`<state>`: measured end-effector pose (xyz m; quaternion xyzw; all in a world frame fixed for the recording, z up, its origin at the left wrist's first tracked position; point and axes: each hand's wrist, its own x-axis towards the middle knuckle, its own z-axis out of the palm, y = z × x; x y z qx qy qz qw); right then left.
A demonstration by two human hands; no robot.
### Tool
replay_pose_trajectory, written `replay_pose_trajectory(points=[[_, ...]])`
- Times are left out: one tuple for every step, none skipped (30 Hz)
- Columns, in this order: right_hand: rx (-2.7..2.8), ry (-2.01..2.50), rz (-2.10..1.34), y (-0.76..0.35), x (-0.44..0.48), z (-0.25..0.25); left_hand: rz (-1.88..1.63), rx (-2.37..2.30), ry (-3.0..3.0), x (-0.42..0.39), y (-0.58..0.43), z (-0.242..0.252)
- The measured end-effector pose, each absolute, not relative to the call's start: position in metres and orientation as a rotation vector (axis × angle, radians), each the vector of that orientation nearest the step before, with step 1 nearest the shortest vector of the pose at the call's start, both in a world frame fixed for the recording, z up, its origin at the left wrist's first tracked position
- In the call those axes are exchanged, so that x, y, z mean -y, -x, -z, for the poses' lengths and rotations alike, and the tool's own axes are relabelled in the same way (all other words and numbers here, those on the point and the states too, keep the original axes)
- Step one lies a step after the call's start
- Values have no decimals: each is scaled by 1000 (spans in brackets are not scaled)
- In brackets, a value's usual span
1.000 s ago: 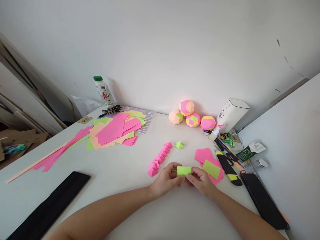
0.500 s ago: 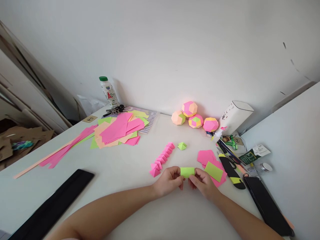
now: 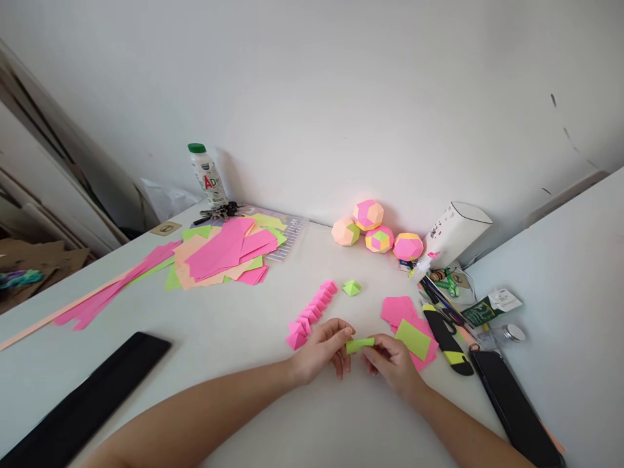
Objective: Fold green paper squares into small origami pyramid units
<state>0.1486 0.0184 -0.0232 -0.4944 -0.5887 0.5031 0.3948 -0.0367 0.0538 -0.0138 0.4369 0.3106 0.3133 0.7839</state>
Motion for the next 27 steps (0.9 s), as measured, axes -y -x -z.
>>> replay_pose_trajectory(points=[[1498,1250,-1265,-148,-18,22,-664,-668,-952,-54,37,13],[1495,1248,-1255,-148,-18,22,-654,-665,-962,-55,38,13],[1486,1247,-1249,-147,-18,21,-644,-660,-974,-55,38,13],[1477,1245,-1245,-147,-18,20,-632,-654,-988,-55,39,13],[1469,1244,-1244,-147,-18,20,-619,-647,-1000,-55,39,13],[1463,1243,-1243,-147,-18,20,-608,-640,-1010,-55,39,14],[1457,1239,-1243,-147,-18,21,-600,-633,-1016,-55,40,15],[1448,1230,-1242,-147,-18,21,-594,-628,-1020,-55,39,15],[1437,1219,-1240,-147,-18,23,-593,-625,-1020,-55,39,16],[1425,1206,-1236,-147,-18,24,-594,-622,-1019,-54,39,17],[1417,1193,-1234,-148,-18,25,-599,-619,-1017,-54,39,17],[1414,1184,-1231,-148,-18,27,-606,-616,-1015,-54,39,17],[1416,1179,-1231,-149,-19,28,-613,-611,-1014,-54,38,17],[1421,1178,-1229,-150,-19,29,-620,-607,-1013,-54,39,17],[1426,1178,-1228,-150,-19,30,-624,-604,-1014,-53,39,17],[1428,1178,-1228,-151,-19,31,-625,-601,-1016,-53,39,17],[1426,1178,-1228,-152,-19,32,-625,-598,-1020,-53,39,17],[1422,1176,-1230,-152,-19,32,-622,-597,-1024,-52,39,17],[1418,1175,-1235,-152,-19,33,-617,-600,-1030,-52,38,17],[1413,1175,-1241,-153,-19,33,-611,-611,-1035,-52,38,17],[1410,1175,-1251,-152,-19,33,-606,-631,-1038,-52,38,17],[1406,1179,-1262,-152,-19,33,-602,-659,-1041,-52,37,18],[1400,1183,-1273,-152,-18,33,-599,-693,-1044,-52,36,19],[1391,1184,-1284,-151,-18,33,-596,-723,-1049,-53,36,20],[1382,1178,-1294,-151,-17,34,-597,-745,-1057,-53,35,21],[1379,1164,-1301,-150,-17,34,-602,-759,-1066,-53,35,22],[1382,1142,-1300,-150,-16,34,-609,-766,-1071,-53,35,24]])
